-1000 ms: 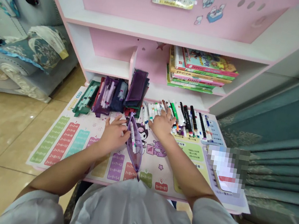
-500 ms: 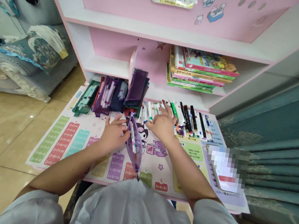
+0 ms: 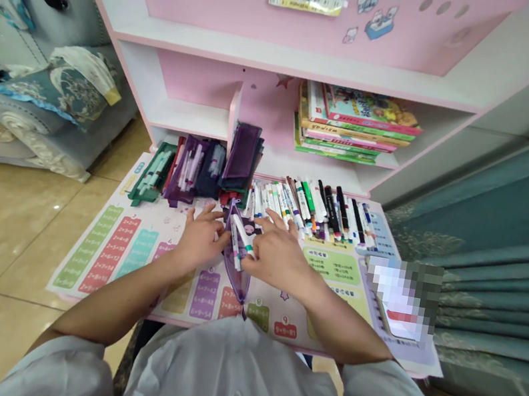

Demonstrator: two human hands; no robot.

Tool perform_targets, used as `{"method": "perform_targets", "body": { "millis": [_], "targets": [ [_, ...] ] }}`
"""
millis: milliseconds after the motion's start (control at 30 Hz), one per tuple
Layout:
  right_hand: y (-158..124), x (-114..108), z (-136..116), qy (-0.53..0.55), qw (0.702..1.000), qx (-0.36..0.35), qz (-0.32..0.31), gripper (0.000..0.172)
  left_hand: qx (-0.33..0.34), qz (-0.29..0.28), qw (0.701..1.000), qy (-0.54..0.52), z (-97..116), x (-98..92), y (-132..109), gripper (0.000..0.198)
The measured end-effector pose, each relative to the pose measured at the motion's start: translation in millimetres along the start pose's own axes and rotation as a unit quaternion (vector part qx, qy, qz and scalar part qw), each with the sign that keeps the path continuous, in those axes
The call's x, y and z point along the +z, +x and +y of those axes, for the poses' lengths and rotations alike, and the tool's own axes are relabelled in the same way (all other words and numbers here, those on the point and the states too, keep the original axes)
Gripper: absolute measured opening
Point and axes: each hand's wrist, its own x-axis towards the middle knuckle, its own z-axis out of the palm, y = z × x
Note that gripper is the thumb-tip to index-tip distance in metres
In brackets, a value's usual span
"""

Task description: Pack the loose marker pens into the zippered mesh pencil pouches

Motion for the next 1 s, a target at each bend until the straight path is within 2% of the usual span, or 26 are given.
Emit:
{"method": "perform_targets", "body": {
  "millis": [233, 333, 467, 633, 833, 900, 1000],
  "targets": [
    [5, 14, -6, -0.025, 0.999, -0.011, -0.026, 0.031, 0.003, 0.002, 1.000, 0.000, -1, 0.9, 0, 0.026],
    [9, 27, -9, -0.038, 0.999, -0.024, -0.011, 0.037, -0.001, 0.000, 1.000, 0.004, 1, -0.4, 1, 0.025],
    [14, 42, -11, -0.058, 0.997, -0.033, 0.024, 0.037, -0.003, -0.004, 1.000, 0.007, 3, -1.6, 1, 0.025],
    [23, 55, -8, -0.072, 0.997, -0.023, 0.002, 0.039, -0.004, 0.008, 1.000, 0.008, 1, 1.2, 1, 0.022],
    [26, 53, -5, -0.049, 0.999, -0.020, 0.002, 0.032, -0.002, 0.009, 1.000, 0.005, -1, 2.7, 2, 0.022],
    [28, 47, 1, -0.006, 1.000, -0.022, 0.022, 0.024, 0.001, 0.005, 1.000, 0.007, 0, 1.9, 1, 0.023],
    [38, 39, 17, 0.063, 0.989, 0.004, 0.136, 0.016, -0.001, -0.002, 1.000, 0.005, 1, 0.5, 1, 0.024]
  ]
}}
